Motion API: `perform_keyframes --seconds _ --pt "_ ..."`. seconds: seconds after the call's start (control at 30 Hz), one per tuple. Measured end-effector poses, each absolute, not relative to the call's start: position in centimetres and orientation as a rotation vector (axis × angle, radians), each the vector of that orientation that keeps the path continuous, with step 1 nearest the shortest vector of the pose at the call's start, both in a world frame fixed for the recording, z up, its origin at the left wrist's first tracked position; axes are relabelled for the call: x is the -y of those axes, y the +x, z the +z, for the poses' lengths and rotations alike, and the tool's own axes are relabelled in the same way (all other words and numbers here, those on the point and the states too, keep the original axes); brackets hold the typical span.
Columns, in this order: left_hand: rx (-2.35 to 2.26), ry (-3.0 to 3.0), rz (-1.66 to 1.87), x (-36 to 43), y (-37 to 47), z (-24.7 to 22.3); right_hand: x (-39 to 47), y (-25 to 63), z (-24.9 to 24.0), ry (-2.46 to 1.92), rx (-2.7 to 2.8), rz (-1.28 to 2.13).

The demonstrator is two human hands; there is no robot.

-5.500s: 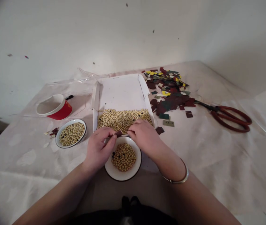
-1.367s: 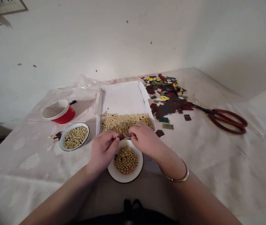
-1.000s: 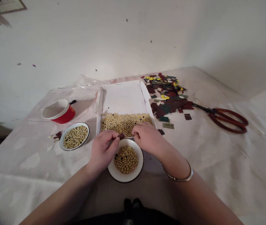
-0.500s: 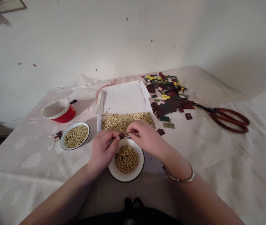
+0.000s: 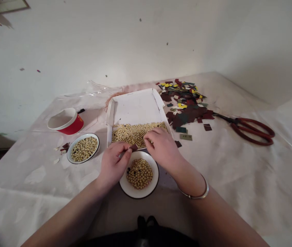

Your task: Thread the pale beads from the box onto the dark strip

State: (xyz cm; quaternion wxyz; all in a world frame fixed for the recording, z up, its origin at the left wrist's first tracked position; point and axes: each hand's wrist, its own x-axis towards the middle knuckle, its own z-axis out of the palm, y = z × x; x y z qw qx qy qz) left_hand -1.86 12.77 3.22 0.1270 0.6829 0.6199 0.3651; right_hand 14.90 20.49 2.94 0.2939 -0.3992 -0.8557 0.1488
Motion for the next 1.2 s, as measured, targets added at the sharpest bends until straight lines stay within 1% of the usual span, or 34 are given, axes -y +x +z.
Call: perform_keyframes --seconds 0.17,0.67,0.9,1.2 --pt "-1.799 1.996 1.049 -12.7 -1.8 3.3 -20.7 14.9 2.2 -1.11 2.479 0.334" --pt "-1.817 1.989 1.044 -12.8 -1.8 3.3 -21.1 15.7 2.8 -1.054 2.522 0.675" --pt "-1.807 2.009 1.039 -12.8 -1.8 3.2 -20.8 15.5 3.0 -1.08 2.637 0.54" --pt "-1.8 2.005 1.042 -12.8 -1.8 3.1 -20.6 15.2 3.0 -1.182 2.629 0.517"
